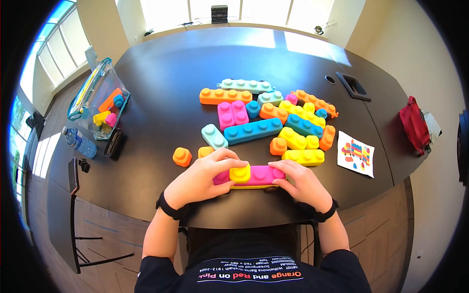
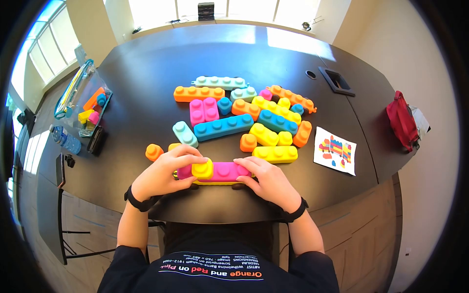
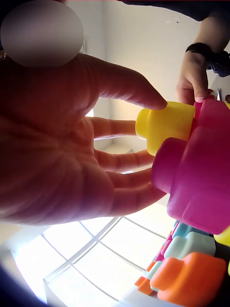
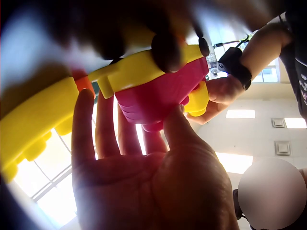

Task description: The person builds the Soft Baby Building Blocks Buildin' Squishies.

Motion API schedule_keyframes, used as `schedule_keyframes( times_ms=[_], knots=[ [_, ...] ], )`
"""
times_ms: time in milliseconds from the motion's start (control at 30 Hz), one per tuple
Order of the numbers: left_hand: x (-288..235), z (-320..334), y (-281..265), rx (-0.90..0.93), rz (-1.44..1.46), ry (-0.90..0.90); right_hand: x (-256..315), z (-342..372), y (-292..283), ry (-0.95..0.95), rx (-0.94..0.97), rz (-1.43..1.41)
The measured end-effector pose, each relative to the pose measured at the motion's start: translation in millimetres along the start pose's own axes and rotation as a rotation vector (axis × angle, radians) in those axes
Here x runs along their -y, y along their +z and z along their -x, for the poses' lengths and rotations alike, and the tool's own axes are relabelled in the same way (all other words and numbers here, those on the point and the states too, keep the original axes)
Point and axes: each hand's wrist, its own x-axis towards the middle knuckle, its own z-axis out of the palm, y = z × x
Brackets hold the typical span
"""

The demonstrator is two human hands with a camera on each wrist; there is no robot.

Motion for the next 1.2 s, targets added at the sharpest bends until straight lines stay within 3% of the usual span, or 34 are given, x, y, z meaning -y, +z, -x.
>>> schedule_keyframes(
  times_ms=[867,1000,1067,1133,1200],
  knots=[
    [6.6,-2.2,28.0,-0.001,-0.075,-0.074,1.5,-1.5,2.9,-0.016,-0.006,0.011],
    [20.2,-3.0,3.8,0.008,-0.144,0.11,2.3,-2.0,2.4,-0.008,0.002,0.008],
    [24.3,-15.7,-25.5,-0.036,-0.087,-0.075,2.7,-1.4,2.3,-0.005,0.004,0.011],
    [61.7,-29.8,-43.3,-0.089,-0.338,-0.02,2.5,-1.7,2.2,-0.01,0.003,0.011],
    [79.0,-37.9,-47.4,-0.052,-0.412,-0.1,3.1,-1.6,1.7,-0.003,0.008,0.006]
  ],
)
